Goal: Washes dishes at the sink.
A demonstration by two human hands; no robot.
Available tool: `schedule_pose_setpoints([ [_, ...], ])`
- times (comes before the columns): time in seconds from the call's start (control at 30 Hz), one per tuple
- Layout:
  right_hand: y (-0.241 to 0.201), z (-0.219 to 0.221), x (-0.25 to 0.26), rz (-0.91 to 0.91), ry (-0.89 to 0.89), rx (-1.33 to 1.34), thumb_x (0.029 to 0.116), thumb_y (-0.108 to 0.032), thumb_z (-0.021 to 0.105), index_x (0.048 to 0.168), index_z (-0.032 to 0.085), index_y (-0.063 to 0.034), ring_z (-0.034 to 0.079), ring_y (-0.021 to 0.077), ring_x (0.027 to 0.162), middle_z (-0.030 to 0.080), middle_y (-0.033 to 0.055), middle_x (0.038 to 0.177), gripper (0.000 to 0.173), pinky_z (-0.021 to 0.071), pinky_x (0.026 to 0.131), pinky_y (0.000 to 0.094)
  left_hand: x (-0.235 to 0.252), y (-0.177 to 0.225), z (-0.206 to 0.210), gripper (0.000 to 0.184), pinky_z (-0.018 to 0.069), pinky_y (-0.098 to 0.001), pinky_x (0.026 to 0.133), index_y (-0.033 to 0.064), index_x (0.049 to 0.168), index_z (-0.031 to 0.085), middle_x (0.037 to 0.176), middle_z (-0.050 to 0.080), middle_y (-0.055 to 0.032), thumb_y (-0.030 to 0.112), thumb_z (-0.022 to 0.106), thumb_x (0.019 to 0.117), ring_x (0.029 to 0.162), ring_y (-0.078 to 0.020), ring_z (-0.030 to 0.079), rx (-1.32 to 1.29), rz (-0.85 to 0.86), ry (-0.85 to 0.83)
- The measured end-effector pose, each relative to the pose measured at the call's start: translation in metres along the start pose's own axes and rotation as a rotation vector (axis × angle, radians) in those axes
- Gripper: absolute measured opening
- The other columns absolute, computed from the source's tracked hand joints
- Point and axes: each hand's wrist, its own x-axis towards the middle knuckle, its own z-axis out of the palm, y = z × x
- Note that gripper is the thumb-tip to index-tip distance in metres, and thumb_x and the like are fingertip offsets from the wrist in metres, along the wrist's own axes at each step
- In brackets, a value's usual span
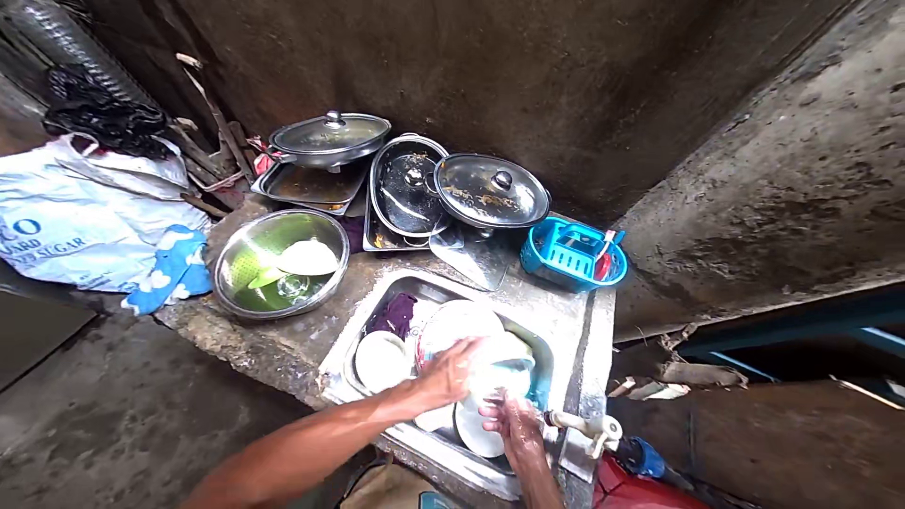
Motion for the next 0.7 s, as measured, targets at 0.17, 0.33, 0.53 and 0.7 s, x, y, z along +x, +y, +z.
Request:
schedule_pose_setpoints([
  [0.17,0.008,-0.019,0.002,-0.224,0.209,-1.114,0.1039,-0.016,0.054,0.128,0.068,0.0033,0.062,0.0347,0.125,0.067,0.0229,0.129,0.034,0.046,0.11,0.0492,-0.025,-0.05,-0.122,0.046,0.0529,-0.0568,0.1,-0.0059,0.134,0.061,0.136,0.063,-0.0241,0.001,0.061,0.089,0.121,-0.0407,0.065,0.49,0.169,0.484],
  [0.33,0.008,-0.008,0.001,0.11,0.255,-1.584,0.1015,-0.024,0.056,0.144,0.055,-0.0037,0.057,0.0358,0.132,0.06,0.0217,0.14,0.047,0.0459,0.109,0.053,-0.036,-0.122,-0.239,0.06,0.0404,-0.0734,0.103,-0.006,0.15,0.039,0.148,0.042,-0.0377,-0.005,0.057,0.0924,0.133,-0.0607,0.045,0.766,-0.153,0.515],
  [0.53,0.02,0.003,0.023,0.333,0.276,-1.667,0.0997,-0.022,0.061,0.147,0.046,-0.0016,0.062,0.0367,0.124,0.057,0.0232,0.141,0.054,0.0516,0.1,0.0531,-0.041,-0.184,-0.266,0.067,0.0421,-0.0766,0.095,0.0035,0.154,0.039,0.15,0.04,-0.0359,-0.01,0.061,0.092,0.132,-0.0628,0.042,0.825,-0.439,0.315],
  [0.7,0.003,0.004,0.018,0.28,0.21,-1.545,0.1018,-0.021,0.057,0.14,0.056,-0.001,0.059,0.0377,0.129,0.06,0.0237,0.138,0.043,0.0474,0.106,0.0555,-0.036,-0.21,-0.268,0.064,0.0453,-0.074,0.093,0.0101,0.152,0.046,0.149,0.046,-0.0301,0.001,0.069,0.0928,0.132,-0.058,0.046,0.838,-0.527,0.184],
])
